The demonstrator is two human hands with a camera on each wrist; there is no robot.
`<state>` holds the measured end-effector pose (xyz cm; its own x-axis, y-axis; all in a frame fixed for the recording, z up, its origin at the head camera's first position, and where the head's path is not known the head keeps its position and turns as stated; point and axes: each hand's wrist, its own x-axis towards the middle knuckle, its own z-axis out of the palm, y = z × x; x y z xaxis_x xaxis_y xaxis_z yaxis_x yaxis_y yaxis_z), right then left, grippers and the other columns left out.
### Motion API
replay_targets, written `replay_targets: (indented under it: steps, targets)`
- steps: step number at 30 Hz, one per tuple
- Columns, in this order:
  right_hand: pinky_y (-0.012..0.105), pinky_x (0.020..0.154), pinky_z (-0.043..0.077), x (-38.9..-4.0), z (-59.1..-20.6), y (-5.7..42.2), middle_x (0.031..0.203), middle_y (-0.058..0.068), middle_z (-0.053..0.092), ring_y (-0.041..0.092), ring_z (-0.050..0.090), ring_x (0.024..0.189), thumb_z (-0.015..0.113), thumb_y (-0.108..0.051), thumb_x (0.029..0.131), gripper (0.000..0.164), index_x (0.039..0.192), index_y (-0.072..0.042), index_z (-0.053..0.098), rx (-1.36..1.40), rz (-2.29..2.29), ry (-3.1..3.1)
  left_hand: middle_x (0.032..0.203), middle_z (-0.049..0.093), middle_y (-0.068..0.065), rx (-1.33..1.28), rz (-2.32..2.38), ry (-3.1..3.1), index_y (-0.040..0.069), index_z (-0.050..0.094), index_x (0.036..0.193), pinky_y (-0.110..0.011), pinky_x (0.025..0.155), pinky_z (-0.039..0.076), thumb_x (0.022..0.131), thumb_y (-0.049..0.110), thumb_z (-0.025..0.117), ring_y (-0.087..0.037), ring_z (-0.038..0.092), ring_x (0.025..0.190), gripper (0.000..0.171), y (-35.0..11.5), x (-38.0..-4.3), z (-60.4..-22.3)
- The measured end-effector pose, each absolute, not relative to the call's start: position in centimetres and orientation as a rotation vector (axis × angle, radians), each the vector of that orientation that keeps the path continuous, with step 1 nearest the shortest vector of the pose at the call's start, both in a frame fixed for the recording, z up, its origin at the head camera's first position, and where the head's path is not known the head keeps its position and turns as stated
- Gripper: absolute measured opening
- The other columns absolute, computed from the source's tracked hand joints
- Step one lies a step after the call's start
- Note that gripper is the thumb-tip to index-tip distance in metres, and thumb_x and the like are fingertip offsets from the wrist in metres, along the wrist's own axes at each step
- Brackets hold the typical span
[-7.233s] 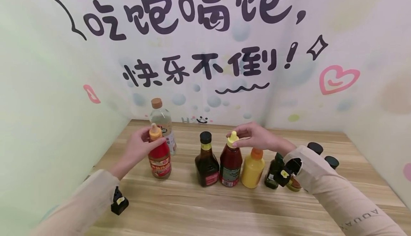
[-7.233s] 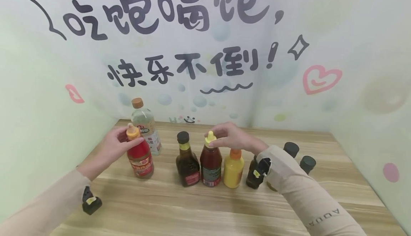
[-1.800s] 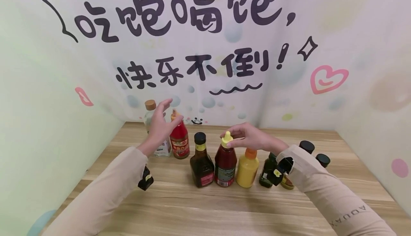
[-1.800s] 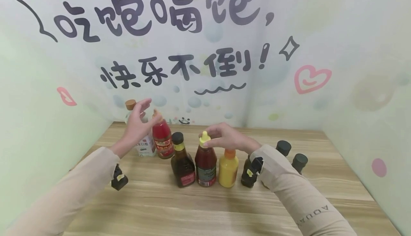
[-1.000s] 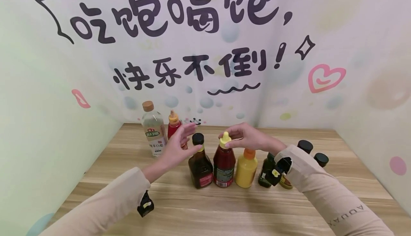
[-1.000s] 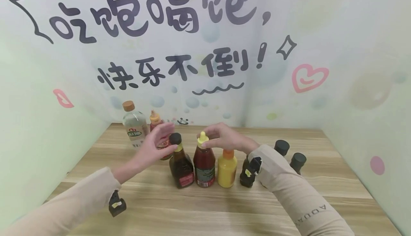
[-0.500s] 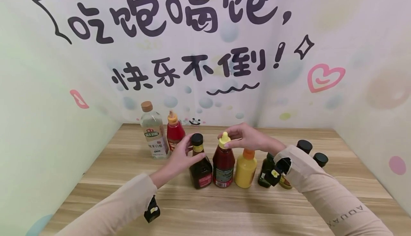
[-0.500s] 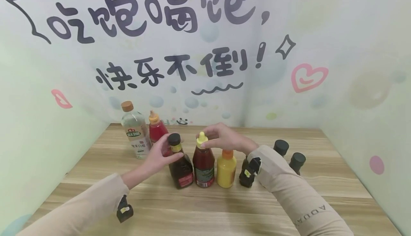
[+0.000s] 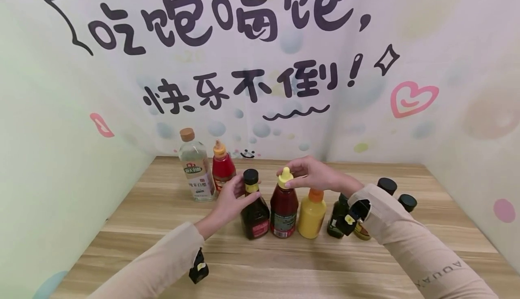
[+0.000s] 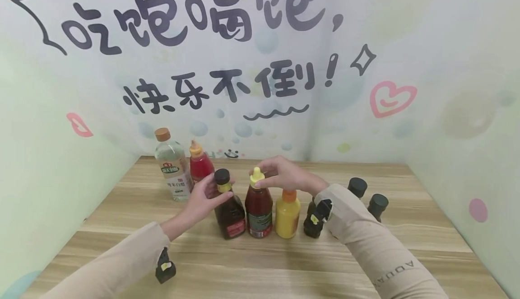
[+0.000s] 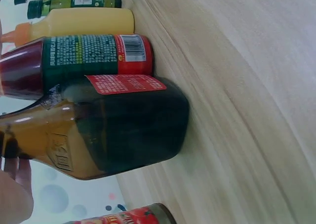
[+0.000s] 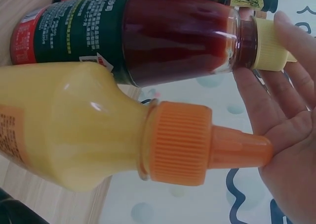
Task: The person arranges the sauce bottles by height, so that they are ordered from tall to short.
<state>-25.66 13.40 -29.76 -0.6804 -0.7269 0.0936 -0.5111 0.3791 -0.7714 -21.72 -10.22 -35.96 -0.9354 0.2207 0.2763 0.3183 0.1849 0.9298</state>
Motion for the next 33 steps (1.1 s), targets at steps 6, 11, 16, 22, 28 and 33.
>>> replay_targets:
  steps: [6, 11, 16, 22, 28, 33]
  targets:
    - [0.037, 0.088, 0.043, -25.7, -29.7, 13.6, 0.111, 0.01, 0.059, 0.023, 0.054, 0.105, 0.062, -0.022, 0.083, 0.037, 0.114, -0.003, 0.057, -1.094, -1.16, 2.402, 0.111, 0.059, -0.017, -0.501, -1.875, -2.348, -0.003, 0.054, 0.115, -0.04, 0.089, 0.041, 0.079, 0.003, 0.064, -0.027, 0.055, 0.103, 0.037, -9.9, -20.6, -34.7]
    - [0.037, 0.089, 0.042, -25.5, -29.5, 13.4, 0.111, 0.009, 0.059, 0.024, 0.054, 0.105, 0.064, -0.02, 0.082, 0.038, 0.115, -0.004, 0.056, -1.127, -1.113, 2.428, 0.11, 0.058, -0.019, -0.528, -1.867, -2.344, -0.004, 0.054, 0.114, -0.041, 0.089, 0.041, 0.08, 0.002, 0.063, -0.027, 0.055, 0.103, 0.035, -9.9, -20.4, -34.6]
    - [0.034, 0.087, 0.044, -25.3, -29.4, 13.0, 0.111, 0.015, 0.058, 0.025, 0.055, 0.104, 0.066, -0.012, 0.08, 0.039, 0.115, -0.001, 0.055, -1.151, -1.093, 2.441, 0.109, 0.058, -0.023, -0.566, -1.875, -2.321, -0.005, 0.055, 0.112, -0.043, 0.089, 0.041, 0.08, 0.001, 0.062, -0.029, 0.055, 0.102, 0.033, -9.9, -20.4, -34.8]
    - [0.033, 0.083, 0.046, -25.0, -29.7, 12.8, 0.107, 0.014, 0.06, 0.026, 0.056, 0.101, 0.066, -0.008, 0.079, 0.037, 0.113, 0.001, 0.056, -1.164, -1.117, 2.484, 0.107, 0.06, -0.02, -0.571, -1.887, -2.3, -0.006, 0.056, 0.111, -0.041, 0.089, 0.042, 0.08, 0.001, 0.063, -0.028, 0.055, 0.102, 0.032, -9.9, -20.4, -34.9]
    - [0.031, 0.079, 0.048, -24.8, -29.8, 12.5, 0.106, 0.015, 0.061, 0.025, 0.058, 0.098, 0.066, -0.007, 0.079, 0.036, 0.112, 0.002, 0.057, -1.153, -1.138, 2.528, 0.107, 0.059, -0.021, -0.572, -1.896, -2.297, -0.006, 0.056, 0.111, -0.041, 0.088, 0.042, 0.08, 0.001, 0.062, -0.027, 0.056, 0.101, 0.032, -10.0, -20.5, -34.9]
    - [0.028, 0.079, 0.048, -24.3, -29.6, 12.4, 0.106, 0.016, 0.061, 0.024, 0.059, 0.097, 0.066, -0.005, 0.078, 0.035, 0.111, 0.003, 0.058, -1.12, -1.146, 2.559, 0.108, 0.059, -0.02, -0.577, -1.893, -2.304, -0.005, 0.056, 0.111, -0.04, 0.088, 0.042, 0.08, 0.001, 0.062, -0.026, 0.056, 0.102, 0.032, -10.0, -20.4, -34.9]
